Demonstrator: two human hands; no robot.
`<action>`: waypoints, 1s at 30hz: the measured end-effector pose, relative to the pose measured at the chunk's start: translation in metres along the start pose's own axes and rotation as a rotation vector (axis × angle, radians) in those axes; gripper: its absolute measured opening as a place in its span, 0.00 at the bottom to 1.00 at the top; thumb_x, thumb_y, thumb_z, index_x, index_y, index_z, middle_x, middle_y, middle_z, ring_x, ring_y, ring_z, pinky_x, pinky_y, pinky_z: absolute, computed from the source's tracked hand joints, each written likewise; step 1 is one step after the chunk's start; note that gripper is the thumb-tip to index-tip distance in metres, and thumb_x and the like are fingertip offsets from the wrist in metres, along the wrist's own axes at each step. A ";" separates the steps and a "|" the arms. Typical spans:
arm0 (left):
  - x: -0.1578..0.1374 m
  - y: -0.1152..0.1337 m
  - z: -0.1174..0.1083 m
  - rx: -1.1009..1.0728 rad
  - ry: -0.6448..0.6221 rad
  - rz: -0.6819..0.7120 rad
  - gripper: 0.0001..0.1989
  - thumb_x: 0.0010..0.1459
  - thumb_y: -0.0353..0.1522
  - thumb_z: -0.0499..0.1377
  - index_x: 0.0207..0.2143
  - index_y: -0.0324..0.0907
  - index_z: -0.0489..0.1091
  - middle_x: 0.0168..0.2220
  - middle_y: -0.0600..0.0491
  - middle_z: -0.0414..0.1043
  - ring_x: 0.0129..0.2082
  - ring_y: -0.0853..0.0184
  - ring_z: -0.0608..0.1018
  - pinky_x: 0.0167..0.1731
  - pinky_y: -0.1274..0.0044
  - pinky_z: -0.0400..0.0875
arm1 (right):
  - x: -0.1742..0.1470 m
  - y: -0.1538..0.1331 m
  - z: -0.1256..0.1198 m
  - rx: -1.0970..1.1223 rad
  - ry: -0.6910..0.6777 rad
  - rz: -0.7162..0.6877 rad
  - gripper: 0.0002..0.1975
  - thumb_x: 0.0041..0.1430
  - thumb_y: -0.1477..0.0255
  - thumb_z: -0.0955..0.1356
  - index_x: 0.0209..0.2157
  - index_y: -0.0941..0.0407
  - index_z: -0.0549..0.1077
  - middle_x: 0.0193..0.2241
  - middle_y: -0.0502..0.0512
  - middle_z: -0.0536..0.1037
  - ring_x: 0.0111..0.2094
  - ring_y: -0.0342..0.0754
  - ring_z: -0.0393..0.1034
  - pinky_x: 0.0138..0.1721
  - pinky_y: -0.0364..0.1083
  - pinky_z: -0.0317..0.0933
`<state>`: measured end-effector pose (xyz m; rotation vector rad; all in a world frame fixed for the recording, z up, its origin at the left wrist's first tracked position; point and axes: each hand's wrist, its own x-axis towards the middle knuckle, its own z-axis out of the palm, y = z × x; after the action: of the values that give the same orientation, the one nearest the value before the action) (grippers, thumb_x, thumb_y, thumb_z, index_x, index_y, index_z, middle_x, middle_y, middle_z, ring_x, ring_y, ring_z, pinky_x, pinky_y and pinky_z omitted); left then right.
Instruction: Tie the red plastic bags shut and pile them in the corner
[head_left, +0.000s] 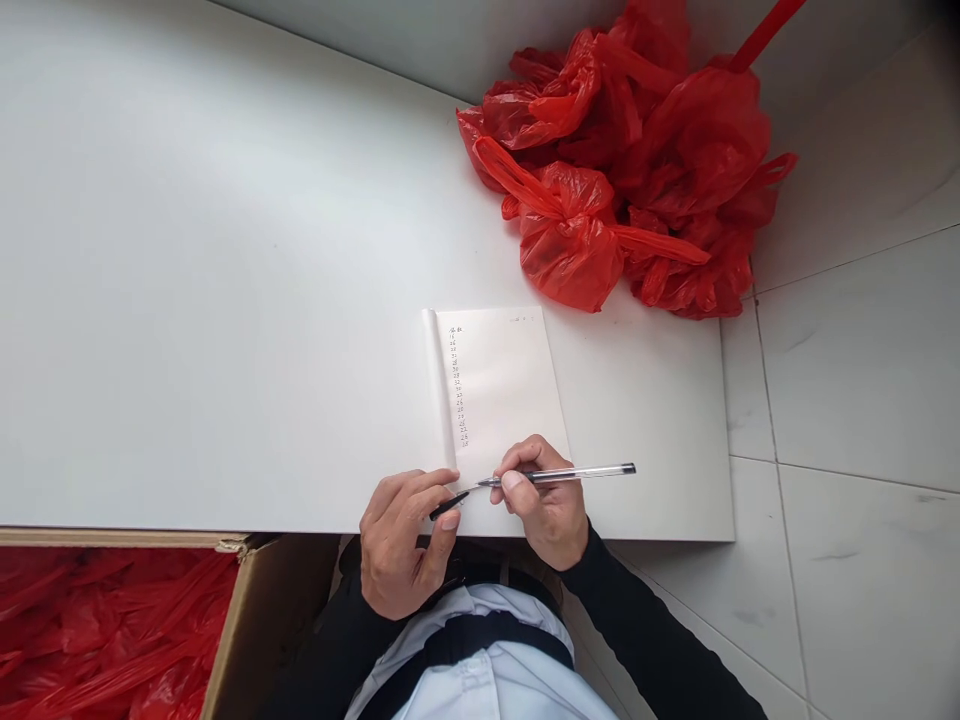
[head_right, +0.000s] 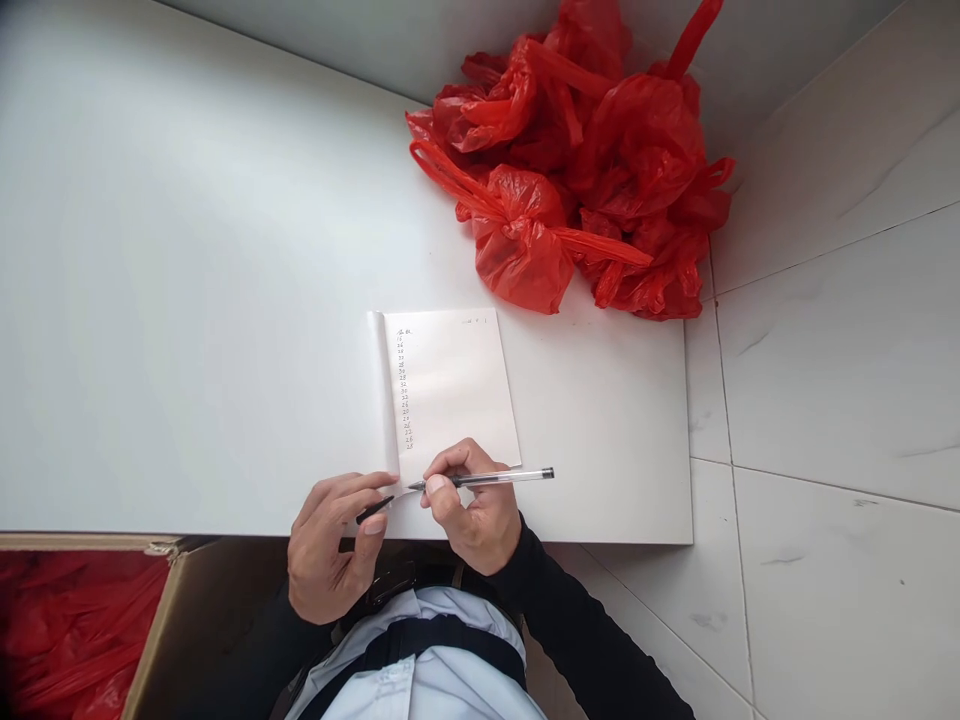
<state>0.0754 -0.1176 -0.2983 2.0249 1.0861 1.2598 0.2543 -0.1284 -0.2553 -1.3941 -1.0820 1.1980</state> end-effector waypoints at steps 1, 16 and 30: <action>0.001 0.001 -0.001 -0.003 0.017 -0.012 0.09 0.57 0.21 0.59 0.41 0.37 0.70 0.40 0.42 0.78 0.41 0.59 0.76 0.39 0.66 0.71 | -0.002 -0.002 0.000 0.024 -0.007 0.017 0.01 0.60 0.73 0.67 0.34 0.54 0.71 0.23 0.47 0.76 0.23 0.43 0.70 0.26 0.42 0.63; 0.001 -0.003 0.001 -0.025 0.027 -0.003 0.09 0.57 0.20 0.59 0.41 0.35 0.72 0.40 0.43 0.78 0.44 0.58 0.76 0.41 0.64 0.74 | 0.019 0.010 0.014 -0.472 0.154 -0.275 0.05 0.57 0.75 0.67 0.35 0.54 0.75 0.30 0.50 0.77 0.26 0.43 0.71 0.29 0.43 0.67; 0.000 -0.003 0.003 -0.011 0.045 -0.033 0.11 0.56 0.22 0.59 0.42 0.40 0.72 0.39 0.46 0.79 0.42 0.59 0.77 0.41 0.65 0.74 | 0.023 0.014 0.015 -0.534 0.140 -0.340 0.06 0.54 0.78 0.67 0.32 0.54 0.74 0.27 0.49 0.76 0.25 0.42 0.67 0.28 0.43 0.65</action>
<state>0.0767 -0.1158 -0.3020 1.9712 1.1262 1.2976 0.2431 -0.1063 -0.2729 -1.5755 -1.5348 0.5754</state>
